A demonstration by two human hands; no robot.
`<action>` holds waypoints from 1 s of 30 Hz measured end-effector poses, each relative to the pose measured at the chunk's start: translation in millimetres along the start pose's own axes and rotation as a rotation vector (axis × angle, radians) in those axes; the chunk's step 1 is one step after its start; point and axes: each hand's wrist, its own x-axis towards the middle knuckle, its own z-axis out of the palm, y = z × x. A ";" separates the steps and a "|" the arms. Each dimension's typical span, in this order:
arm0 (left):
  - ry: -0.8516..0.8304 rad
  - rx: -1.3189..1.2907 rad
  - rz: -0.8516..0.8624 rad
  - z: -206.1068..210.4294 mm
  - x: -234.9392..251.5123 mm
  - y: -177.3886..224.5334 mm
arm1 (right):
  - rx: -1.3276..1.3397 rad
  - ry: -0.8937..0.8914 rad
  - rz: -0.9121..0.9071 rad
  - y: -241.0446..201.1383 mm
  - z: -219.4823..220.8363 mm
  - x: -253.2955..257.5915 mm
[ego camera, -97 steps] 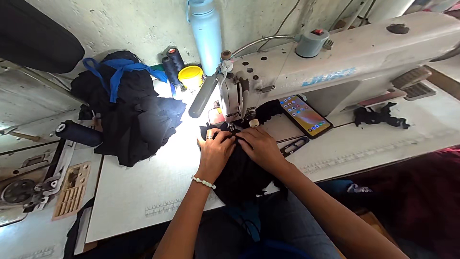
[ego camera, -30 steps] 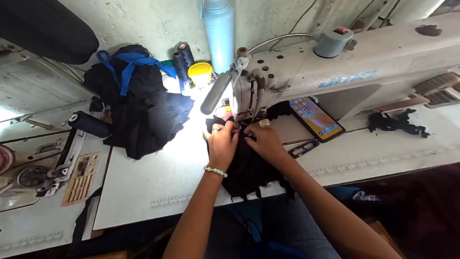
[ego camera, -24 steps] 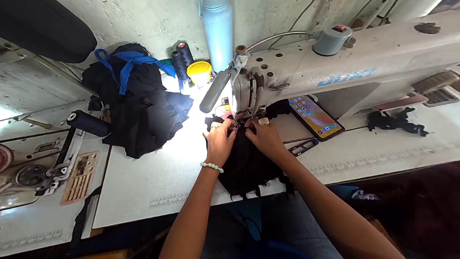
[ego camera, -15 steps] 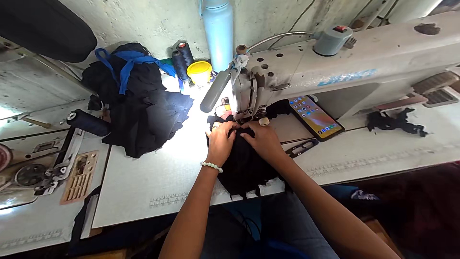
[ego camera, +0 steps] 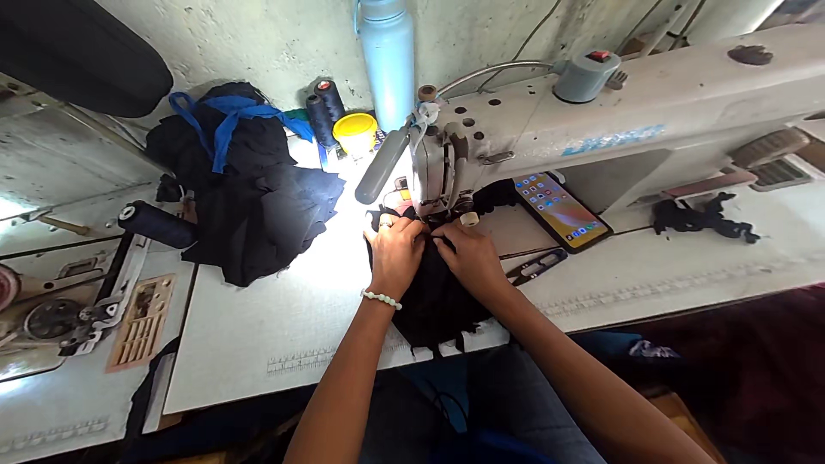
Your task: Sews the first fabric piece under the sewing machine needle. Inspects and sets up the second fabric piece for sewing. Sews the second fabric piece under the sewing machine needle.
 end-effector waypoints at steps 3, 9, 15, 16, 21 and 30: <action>-0.025 0.049 0.061 -0.1 -2.7 -4.3 | -0.113 0.011 -0.110 -1.9 0.5 -14.0; -0.042 0.235 0.225 -7.3 -19.5 4.7 | -0.220 0.069 -0.244 -2.4 5.5 -31.5; -0.057 0.265 0.241 -12.9 -29.4 4.3 | -0.147 -0.029 -0.241 1.9 -0.4 -22.9; -0.058 0.274 0.237 -12.8 -30.3 4.8 | -0.125 -0.058 -0.224 2.4 -3.1 -19.7; -0.021 0.299 0.251 -7.6 -36.2 8.2 | -0.139 -0.119 -0.281 4.2 -8.3 -13.9; -0.051 0.298 0.148 -6.8 -37.4 9.4 | -0.351 -0.116 -0.388 4.3 -8.5 -16.2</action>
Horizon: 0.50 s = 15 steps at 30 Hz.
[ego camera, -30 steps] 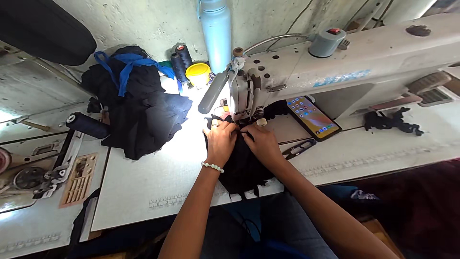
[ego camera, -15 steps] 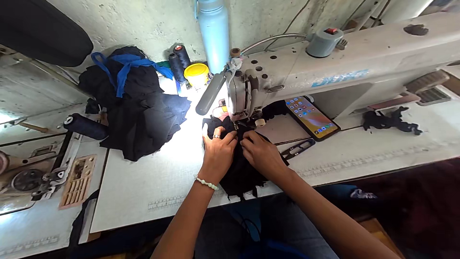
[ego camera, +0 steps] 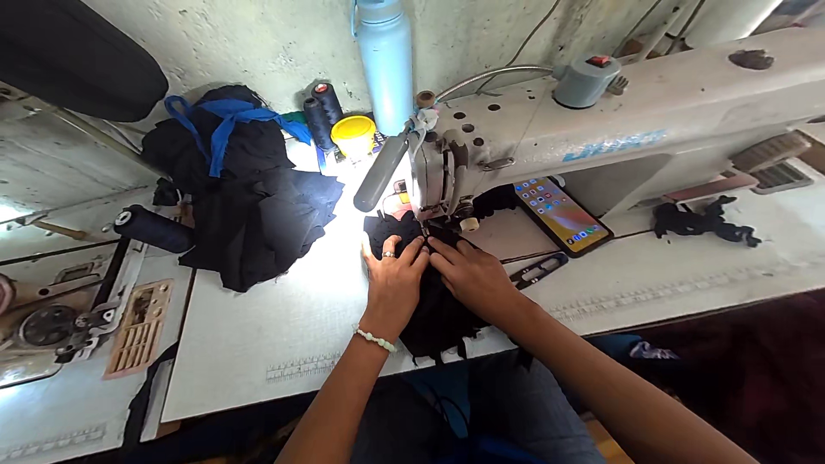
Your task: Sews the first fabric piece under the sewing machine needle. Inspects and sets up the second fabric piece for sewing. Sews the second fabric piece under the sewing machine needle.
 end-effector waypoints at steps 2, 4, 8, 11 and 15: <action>-0.008 -0.020 -0.015 0.6 2.3 -1.5 | -0.019 0.038 -0.010 3.0 2.5 1.9; -0.002 -0.043 -0.021 2.7 5.2 -4.4 | -0.031 0.049 -0.017 6.9 4.7 3.6; -0.025 -0.098 -0.022 4.6 10.4 -10.6 | -0.010 0.057 0.007 14.3 9.3 4.6; -0.058 -0.153 -0.027 2.3 14.8 -15.5 | 0.146 0.067 0.110 20.4 9.2 4.7; -0.091 -0.193 -0.037 -1.9 24.3 -14.2 | 0.362 0.050 0.330 17.3 -6.5 5.1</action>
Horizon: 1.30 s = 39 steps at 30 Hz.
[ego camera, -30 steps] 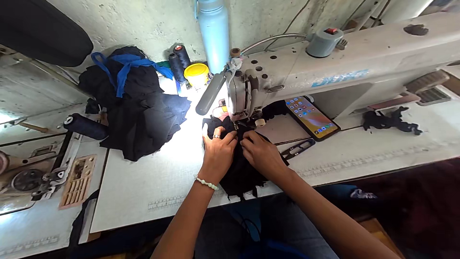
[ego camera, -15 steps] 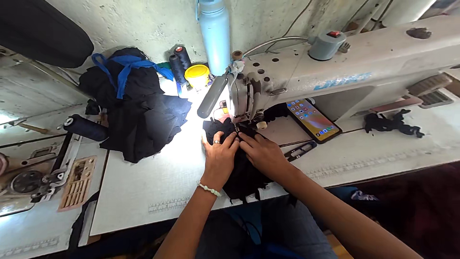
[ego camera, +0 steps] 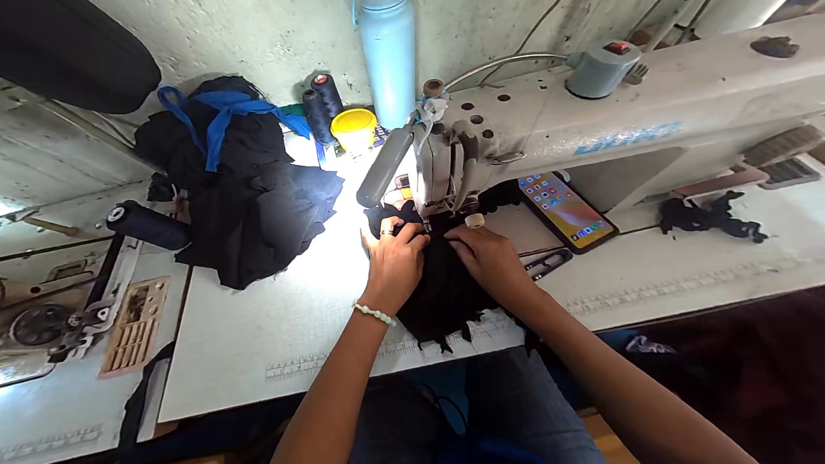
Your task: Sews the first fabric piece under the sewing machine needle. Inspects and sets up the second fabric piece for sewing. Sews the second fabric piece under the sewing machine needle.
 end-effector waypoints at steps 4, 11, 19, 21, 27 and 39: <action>0.010 0.014 -0.116 -5.4 -3.2 26.6 | 0.173 -0.129 0.189 -12.6 -8.8 -4.3; 0.137 -0.189 -0.164 6.1 -22.9 22.6 | 0.224 -0.109 0.263 -15.8 -3.0 -15.4; -0.036 -0.116 -0.196 -1.7 12.3 15.0 | 0.048 -0.087 0.179 -23.7 -1.6 2.2; -0.013 -0.176 -0.225 1.4 10.5 11.6 | -0.043 -0.134 0.171 -25.8 2.1 4.7; 0.014 -0.308 -0.321 1.6 8.7 4.0 | -0.059 -0.022 0.147 -26.9 9.8 19.6; 0.002 -0.349 -0.341 3.4 7.5 3.5 | -0.072 -0.028 0.127 -22.1 21.3 25.6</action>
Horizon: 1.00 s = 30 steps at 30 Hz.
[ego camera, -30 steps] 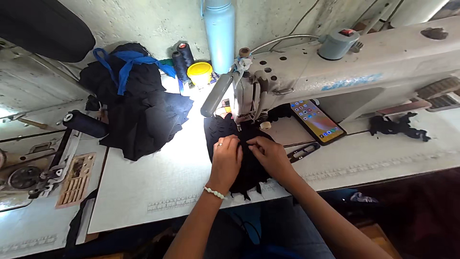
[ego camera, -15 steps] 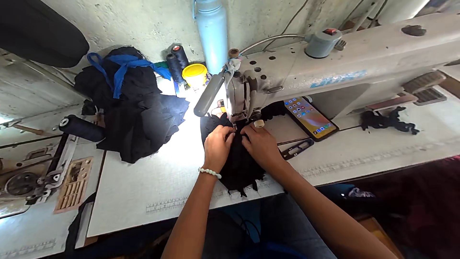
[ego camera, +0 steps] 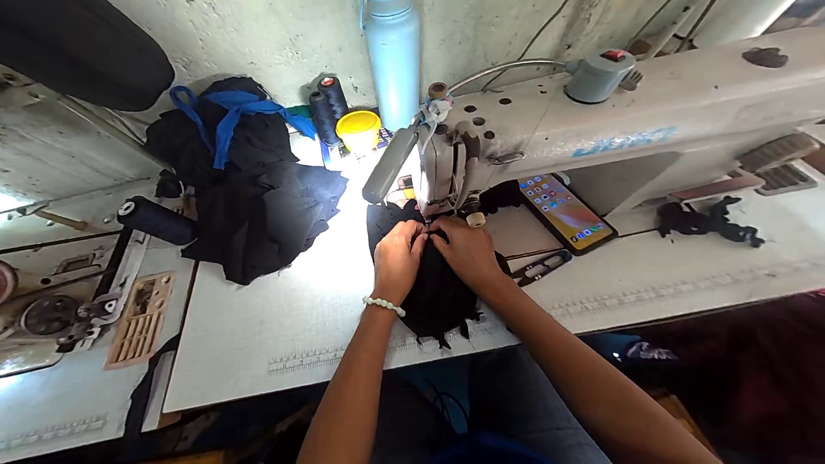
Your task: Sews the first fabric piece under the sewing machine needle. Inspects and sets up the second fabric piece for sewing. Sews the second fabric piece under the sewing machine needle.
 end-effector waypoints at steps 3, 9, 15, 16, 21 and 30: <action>0.025 0.012 0.033 1.6 -0.1 -2.7 | -0.155 0.200 -0.232 7.6 11.6 -1.5; -0.015 0.062 0.168 -1.4 -0.5 -6.9 | -0.313 0.229 -0.459 12.9 10.3 -23.7; -0.029 0.178 0.319 -13.1 -0.5 4.2 | -0.430 0.173 -0.476 8.5 0.6 -51.9; 0.006 0.201 0.336 -11.4 -3.6 8.4 | -0.419 0.186 -0.469 8.2 0.9 -53.7; 0.037 0.351 0.303 5.7 -29.9 11.6 | -0.310 0.179 -0.404 8.8 3.2 -55.9; 0.093 0.376 0.390 3.5 -33.9 -2.4 | -0.272 0.185 -0.426 12.1 -1.6 -67.3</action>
